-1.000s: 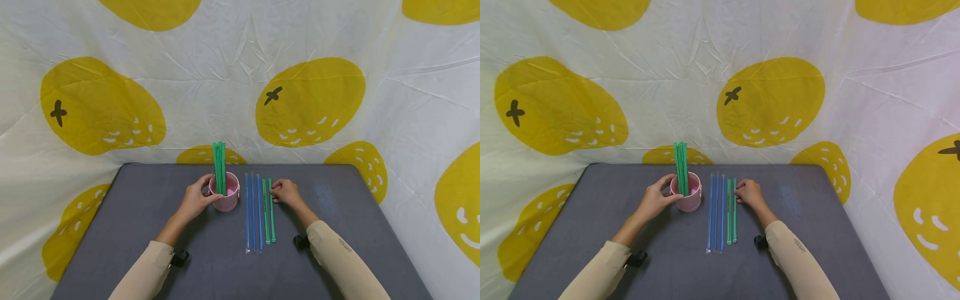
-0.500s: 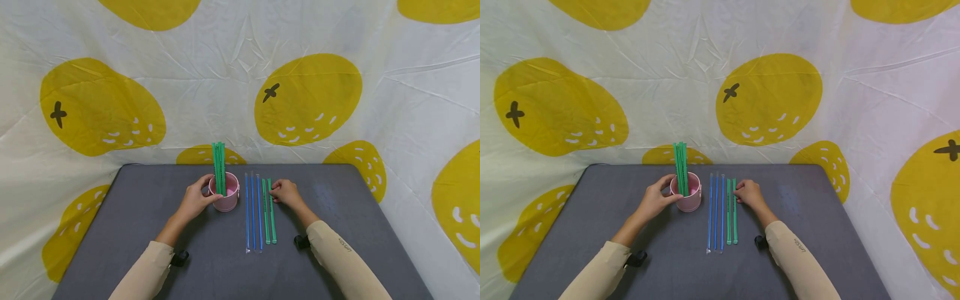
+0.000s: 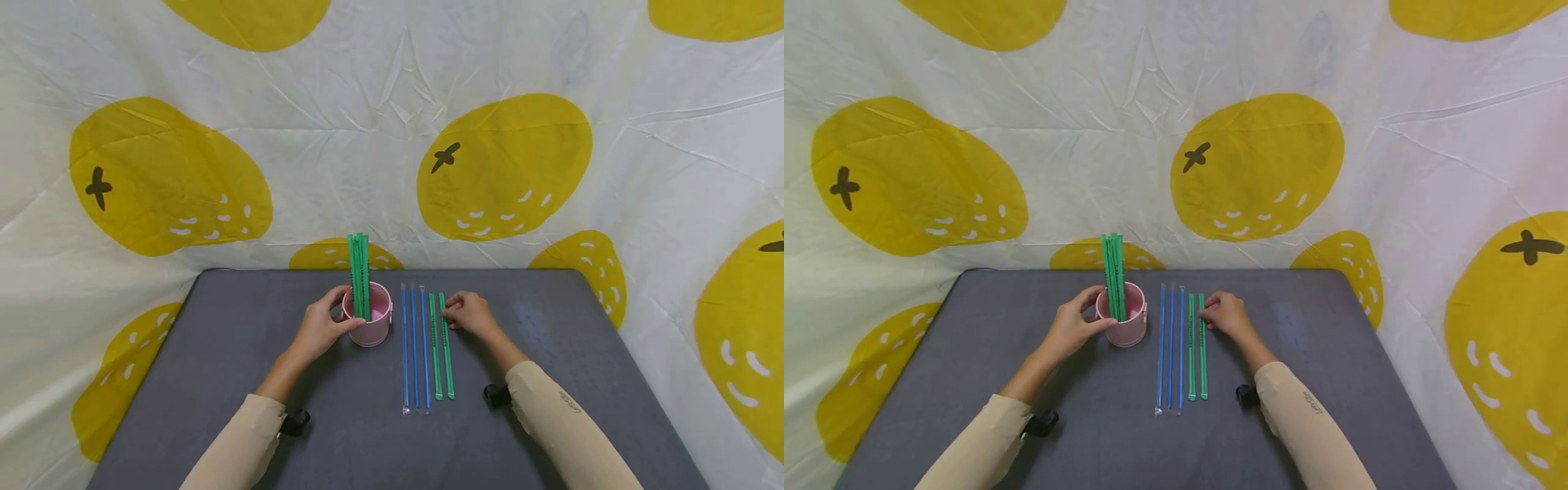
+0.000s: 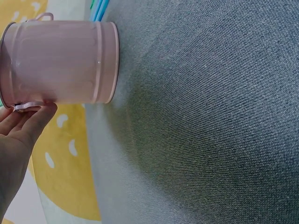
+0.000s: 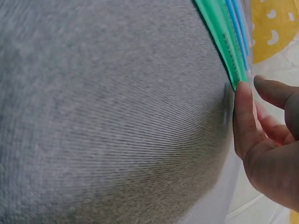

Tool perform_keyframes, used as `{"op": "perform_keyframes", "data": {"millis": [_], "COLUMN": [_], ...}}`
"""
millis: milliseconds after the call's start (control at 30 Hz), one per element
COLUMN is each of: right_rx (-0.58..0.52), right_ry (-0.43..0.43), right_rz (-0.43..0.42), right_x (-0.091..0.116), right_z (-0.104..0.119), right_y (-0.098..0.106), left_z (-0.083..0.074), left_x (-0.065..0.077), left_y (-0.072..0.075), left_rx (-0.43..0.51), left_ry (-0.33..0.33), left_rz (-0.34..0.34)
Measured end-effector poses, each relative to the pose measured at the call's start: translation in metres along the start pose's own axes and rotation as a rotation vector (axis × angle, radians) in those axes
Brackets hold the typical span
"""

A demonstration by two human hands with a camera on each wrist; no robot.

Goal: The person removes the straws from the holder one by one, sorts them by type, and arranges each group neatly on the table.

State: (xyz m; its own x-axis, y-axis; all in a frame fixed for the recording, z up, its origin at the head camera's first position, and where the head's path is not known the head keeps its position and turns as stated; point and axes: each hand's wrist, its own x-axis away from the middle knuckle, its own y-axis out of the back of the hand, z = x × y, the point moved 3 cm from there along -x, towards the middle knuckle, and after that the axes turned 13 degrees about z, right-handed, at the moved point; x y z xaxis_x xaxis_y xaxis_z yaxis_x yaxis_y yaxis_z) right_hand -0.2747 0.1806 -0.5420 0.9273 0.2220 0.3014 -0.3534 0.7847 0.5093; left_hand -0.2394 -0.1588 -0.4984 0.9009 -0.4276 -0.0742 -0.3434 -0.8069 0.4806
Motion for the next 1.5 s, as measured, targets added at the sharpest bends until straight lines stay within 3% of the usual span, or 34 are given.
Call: {"op": "perform_keyframes", "data": {"millis": [167, 367, 700, 1100, 1500], "right_rx": [0.027, 0.097, -0.028, -0.011, -0.013], "right_ry": [0.088, 0.211, 0.339, 0.395, 0.423], "right_rz": [0.008, 0.011, 0.04, 0.112, 0.058], "right_x": [-0.003, -0.011, -0.025, -0.043, -0.054], "right_z": [0.01, 0.042, 0.104, 0.15, 0.164], "right_y": [0.004, 0.002, -0.017, -0.037, -0.051], "left_z": [0.001, 0.0, 0.004, 0.002, 0.003], "left_x": [0.0, 0.002, 0.003, 0.002, 0.0], "left_y": [0.001, 0.001, 0.0, 0.001, -0.001], "left_rx": [-0.014, -0.03, -0.029, -0.027, -0.003], "left_ry": [0.007, 0.012, 0.008, -0.013, -0.024], "left_rz": [-0.001, -0.007, -0.012, -0.015, -0.008]}}
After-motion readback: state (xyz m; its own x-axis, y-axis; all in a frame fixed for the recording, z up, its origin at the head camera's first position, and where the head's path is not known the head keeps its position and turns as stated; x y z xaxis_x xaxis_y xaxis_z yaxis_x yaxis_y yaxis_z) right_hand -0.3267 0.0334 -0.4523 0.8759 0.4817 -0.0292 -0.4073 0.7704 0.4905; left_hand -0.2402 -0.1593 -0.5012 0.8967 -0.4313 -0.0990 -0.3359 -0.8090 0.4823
